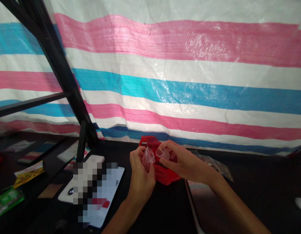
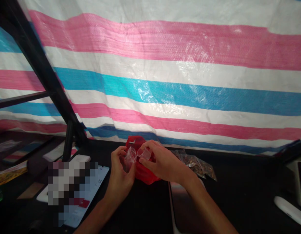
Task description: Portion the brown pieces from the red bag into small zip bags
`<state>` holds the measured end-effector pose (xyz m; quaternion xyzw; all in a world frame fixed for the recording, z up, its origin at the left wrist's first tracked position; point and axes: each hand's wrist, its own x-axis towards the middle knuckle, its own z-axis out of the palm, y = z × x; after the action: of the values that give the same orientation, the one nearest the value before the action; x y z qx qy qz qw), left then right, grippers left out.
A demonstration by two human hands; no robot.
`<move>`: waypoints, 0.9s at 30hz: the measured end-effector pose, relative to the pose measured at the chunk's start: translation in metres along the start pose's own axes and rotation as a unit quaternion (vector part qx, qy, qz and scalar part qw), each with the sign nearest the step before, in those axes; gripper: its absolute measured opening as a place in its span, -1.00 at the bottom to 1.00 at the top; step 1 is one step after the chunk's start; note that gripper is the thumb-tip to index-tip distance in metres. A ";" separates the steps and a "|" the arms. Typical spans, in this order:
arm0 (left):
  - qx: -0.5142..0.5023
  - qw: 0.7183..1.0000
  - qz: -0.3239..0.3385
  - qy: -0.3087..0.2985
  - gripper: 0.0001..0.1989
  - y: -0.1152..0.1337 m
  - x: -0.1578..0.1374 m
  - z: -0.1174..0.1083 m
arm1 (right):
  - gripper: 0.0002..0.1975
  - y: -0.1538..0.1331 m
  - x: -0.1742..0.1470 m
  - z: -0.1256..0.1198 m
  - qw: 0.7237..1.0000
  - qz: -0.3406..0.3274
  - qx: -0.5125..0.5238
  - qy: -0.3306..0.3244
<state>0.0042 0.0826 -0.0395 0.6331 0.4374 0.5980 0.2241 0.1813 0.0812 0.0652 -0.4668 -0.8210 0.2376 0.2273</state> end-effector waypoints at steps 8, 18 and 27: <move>0.017 0.998 0.041 -0.034 -0.46 0.001 0.000 -0.003 | -0.81 -0.001 0.004 0.015 0.982 -0.043 0.176 -0.060; 0.061 0.986 -0.054 -0.148 -0.37 0.012 0.004 -0.009 | -0.67 0.007 0.002 0.016 0.945 -0.020 0.305 -0.115; 0.141 0.976 -0.156 -0.052 -0.49 0.023 0.003 -0.009 | -0.82 0.017 0.010 0.013 0.997 0.031 -0.002 0.068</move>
<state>0.0018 0.0709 -0.0172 0.6122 0.5987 0.4545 0.2454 0.1800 0.0956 0.0466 -0.5076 -0.7893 0.2106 0.2739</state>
